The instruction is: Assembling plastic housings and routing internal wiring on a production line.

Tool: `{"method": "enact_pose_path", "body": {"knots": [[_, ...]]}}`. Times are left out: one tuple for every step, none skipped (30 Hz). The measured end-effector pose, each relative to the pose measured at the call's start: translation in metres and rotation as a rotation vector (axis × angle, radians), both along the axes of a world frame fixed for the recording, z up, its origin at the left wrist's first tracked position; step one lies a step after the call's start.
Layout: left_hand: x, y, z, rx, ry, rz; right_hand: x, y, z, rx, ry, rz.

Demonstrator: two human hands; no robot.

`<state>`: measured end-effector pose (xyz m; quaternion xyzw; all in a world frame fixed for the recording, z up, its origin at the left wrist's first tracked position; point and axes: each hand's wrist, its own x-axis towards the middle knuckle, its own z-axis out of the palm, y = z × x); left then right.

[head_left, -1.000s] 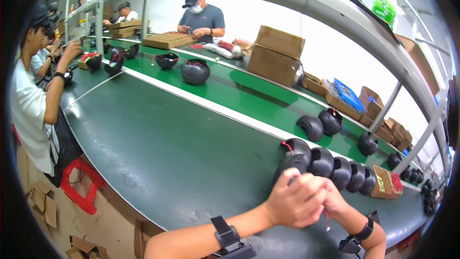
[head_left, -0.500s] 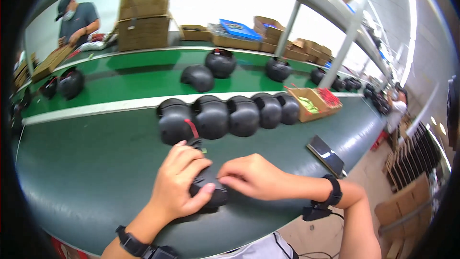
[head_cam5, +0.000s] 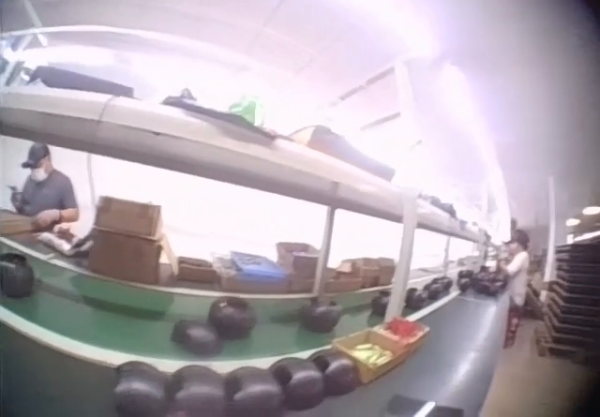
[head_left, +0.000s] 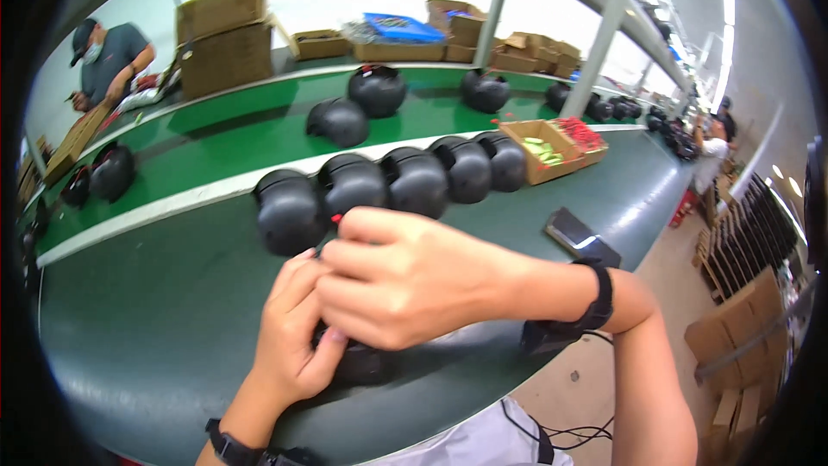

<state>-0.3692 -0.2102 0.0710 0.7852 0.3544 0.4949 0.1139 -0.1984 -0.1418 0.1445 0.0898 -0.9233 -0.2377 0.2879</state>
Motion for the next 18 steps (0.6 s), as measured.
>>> {"method": "enact_pose_path", "body": {"knots": [[0.001,0.002,0.0,0.011,-0.014,-0.031,-0.002,0.001,-0.001,-0.029,0.009,0.03],[0.002,0.004,0.0,0.011,-0.038,-0.036,-0.004,0.001,-0.002,-0.028,0.033,0.045],[0.002,0.005,0.0,0.012,-0.062,-0.042,-0.005,-0.001,-0.003,-0.026,0.056,0.057],[0.001,0.004,0.0,-0.004,-0.055,-0.014,-0.007,-0.003,-0.002,-0.043,0.063,0.084],[-0.001,0.003,0.0,-0.013,-0.071,-0.037,-0.008,-0.004,0.0,-0.022,0.058,0.071],[-0.003,0.002,-0.001,-0.021,-0.087,-0.063,-0.01,-0.004,0.002,0.0,0.052,0.054],[-0.002,0.001,-0.001,-0.029,-0.084,-0.055,-0.011,-0.003,0.005,0.01,0.059,0.058],[0.0,0.001,-0.001,-0.04,-0.096,-0.082,-0.012,-0.004,0.004,-0.02,0.065,0.06],[0.002,0.001,0.0,-0.05,-0.109,-0.11,-0.012,-0.004,0.003,-0.05,0.07,0.061],[0.005,0.002,0.001,-0.006,-0.14,-0.095,-0.015,-0.005,0.0,-0.058,0.077,0.066],[0.005,0.002,-0.003,-0.013,-0.134,-0.09,-0.018,-0.006,-0.003,-0.039,0.098,0.103],[0.005,0.004,-0.01,-0.064,-0.147,-0.085,-0.019,-0.007,-0.005,-0.02,0.12,0.139],[0.005,0.005,-0.012,-0.113,-0.162,-0.081,-0.019,-0.007,-0.004,-0.025,0.127,0.142],[0.004,0.003,-0.012,-0.064,-0.106,-0.046,-0.017,-0.007,0.0,-0.083,0.088,0.129],[0.002,0.002,-0.01,-0.068,-0.1,-0.041,-0.015,-0.005,0.003,-0.14,0.049,0.117],[0.001,0.003,-0.007,-0.047,-0.079,-0.049,-0.013,0.005,0.006,-0.235,0.033,0.127],[0.002,0.004,-0.003,-0.018,-0.062,-0.067,-0.008,0.016,0.011,-0.517,-0.02,0.157],[-0.001,0.003,0.005,-0.046,0.043,-0.054,-0.001,0.023,0.018,-0.687,-0.037,0.127]]}}
